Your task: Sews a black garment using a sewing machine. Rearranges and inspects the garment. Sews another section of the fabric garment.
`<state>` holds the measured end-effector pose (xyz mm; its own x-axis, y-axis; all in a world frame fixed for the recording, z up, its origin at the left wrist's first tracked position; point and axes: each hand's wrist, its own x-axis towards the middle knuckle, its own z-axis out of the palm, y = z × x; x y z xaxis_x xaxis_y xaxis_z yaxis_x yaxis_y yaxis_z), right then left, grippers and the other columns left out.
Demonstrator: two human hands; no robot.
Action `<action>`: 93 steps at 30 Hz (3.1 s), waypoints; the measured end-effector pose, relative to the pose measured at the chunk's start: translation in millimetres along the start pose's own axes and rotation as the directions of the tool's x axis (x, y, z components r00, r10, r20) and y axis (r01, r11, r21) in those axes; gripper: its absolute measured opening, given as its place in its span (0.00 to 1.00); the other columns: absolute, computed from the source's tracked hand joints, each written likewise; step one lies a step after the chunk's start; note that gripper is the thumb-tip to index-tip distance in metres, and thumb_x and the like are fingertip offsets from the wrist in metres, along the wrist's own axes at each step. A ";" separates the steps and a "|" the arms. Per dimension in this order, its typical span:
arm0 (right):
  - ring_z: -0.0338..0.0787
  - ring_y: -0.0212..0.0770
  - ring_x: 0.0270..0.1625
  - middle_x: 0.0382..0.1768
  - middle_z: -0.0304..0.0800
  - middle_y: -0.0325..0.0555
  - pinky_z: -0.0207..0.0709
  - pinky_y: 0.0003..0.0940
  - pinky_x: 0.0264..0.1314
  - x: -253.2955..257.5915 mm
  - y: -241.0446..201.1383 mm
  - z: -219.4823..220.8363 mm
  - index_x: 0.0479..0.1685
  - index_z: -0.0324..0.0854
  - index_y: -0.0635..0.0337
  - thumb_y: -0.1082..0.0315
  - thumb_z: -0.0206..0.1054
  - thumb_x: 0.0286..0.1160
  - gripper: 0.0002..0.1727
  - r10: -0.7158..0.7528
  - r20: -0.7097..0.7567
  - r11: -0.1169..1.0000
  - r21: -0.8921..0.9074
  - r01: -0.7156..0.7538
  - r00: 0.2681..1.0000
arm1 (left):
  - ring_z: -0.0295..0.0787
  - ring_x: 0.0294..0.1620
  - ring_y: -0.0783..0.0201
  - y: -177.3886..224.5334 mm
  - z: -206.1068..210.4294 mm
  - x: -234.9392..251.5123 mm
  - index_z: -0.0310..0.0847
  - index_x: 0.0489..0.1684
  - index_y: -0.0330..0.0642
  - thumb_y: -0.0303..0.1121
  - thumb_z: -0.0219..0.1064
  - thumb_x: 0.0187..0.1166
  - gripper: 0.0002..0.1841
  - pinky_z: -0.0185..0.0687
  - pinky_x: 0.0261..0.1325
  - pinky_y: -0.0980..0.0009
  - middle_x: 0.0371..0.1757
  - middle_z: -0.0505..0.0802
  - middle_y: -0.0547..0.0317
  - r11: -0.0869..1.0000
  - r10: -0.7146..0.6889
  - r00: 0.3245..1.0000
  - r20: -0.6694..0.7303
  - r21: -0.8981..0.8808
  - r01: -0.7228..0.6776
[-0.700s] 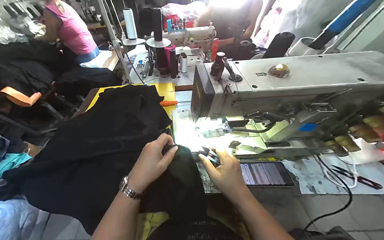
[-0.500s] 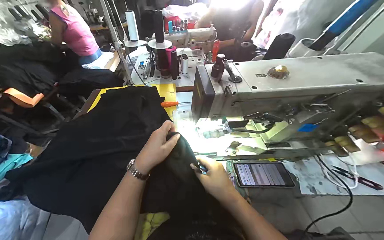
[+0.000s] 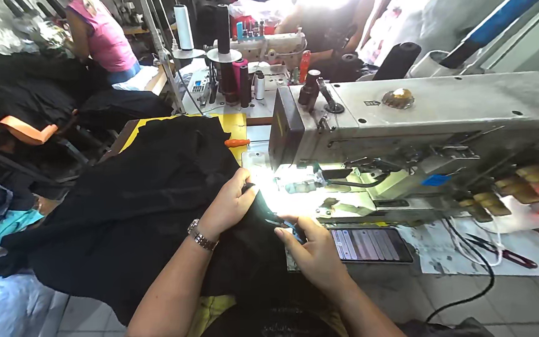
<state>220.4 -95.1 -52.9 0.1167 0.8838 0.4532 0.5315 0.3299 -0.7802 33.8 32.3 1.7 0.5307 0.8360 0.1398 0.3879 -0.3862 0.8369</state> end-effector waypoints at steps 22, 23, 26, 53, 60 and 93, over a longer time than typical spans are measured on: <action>0.89 0.21 0.43 0.43 0.95 0.36 0.84 0.17 0.49 9.5 -2.1 15.2 0.54 0.91 0.56 0.55 0.67 0.80 0.16 0.018 0.035 0.999 0.036 -0.020 0.999 | 0.80 0.33 0.69 1.4 2.1 -8.4 0.73 0.42 0.44 0.32 0.59 0.85 0.04 0.77 0.38 0.70 0.32 0.83 0.60 0.999 -0.025 0.999 -0.035 0.027 0.026; 0.90 0.21 0.44 0.44 0.95 0.36 0.84 0.18 0.49 10.1 -2.1 15.3 0.55 0.91 0.56 0.56 0.67 0.80 0.16 0.027 0.041 0.998 0.058 -0.030 0.999 | 0.80 0.34 0.69 1.0 2.6 -8.2 0.73 0.42 0.44 0.32 0.59 0.85 0.04 0.77 0.39 0.70 0.33 0.83 0.60 0.999 -0.020 0.999 -0.032 0.024 0.021; 0.91 0.21 0.44 0.43 0.95 0.36 0.85 0.18 0.50 12.5 -1.5 15.0 0.54 0.90 0.58 0.59 0.67 0.80 0.15 0.074 0.068 0.983 0.166 -0.084 0.995 | 0.82 0.36 0.70 0.0 3.6 -7.4 0.74 0.43 0.43 0.32 0.59 0.85 0.03 0.78 0.41 0.71 0.34 0.84 0.60 1.000 -0.005 1.000 -0.030 0.021 0.006; 0.93 0.27 0.43 0.40 0.95 0.37 0.88 0.25 0.52 -6.2 33.1 -4.9 0.41 0.91 0.58 0.65 0.72 0.76 0.06 0.349 0.106 0.873 0.323 -0.364 0.931 | 0.84 0.65 0.44 -7.0 21.6 25.3 0.89 0.56 0.42 0.31 0.68 0.81 0.11 0.79 0.65 0.44 0.63 0.88 0.45 0.684 0.475 0.860 -0.184 0.693 -0.229; 0.91 0.28 0.39 0.36 0.93 0.36 0.86 0.25 0.45 -8.8 37.5 -3.4 0.39 0.90 0.56 0.63 0.72 0.76 0.07 0.355 0.143 0.872 0.307 -0.382 0.924 | 0.88 0.58 0.61 -0.6 53.0 1.0 0.92 0.49 0.43 0.46 0.67 0.81 0.16 0.85 0.65 0.62 0.53 0.92 0.56 0.902 0.193 0.976 -0.099 0.410 -0.137; 0.89 0.23 0.37 0.35 0.93 0.32 0.84 0.21 0.43 -14.6 42.8 -0.9 0.41 0.90 0.54 0.61 0.72 0.74 0.08 0.341 0.127 0.916 0.178 -0.359 0.932 | 0.84 0.33 0.79 -17.2 49.2 -15.7 0.80 0.48 0.41 0.28 0.69 0.77 0.07 0.82 0.39 0.82 0.33 0.89 0.68 0.961 0.245 0.927 -0.283 -0.057 -0.271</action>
<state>242.2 -94.2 -92.6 0.1830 0.9778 0.1016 0.2959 0.0438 -0.9542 55.9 6.6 -40.9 0.3737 0.7912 0.4841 0.1864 -0.5753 0.7964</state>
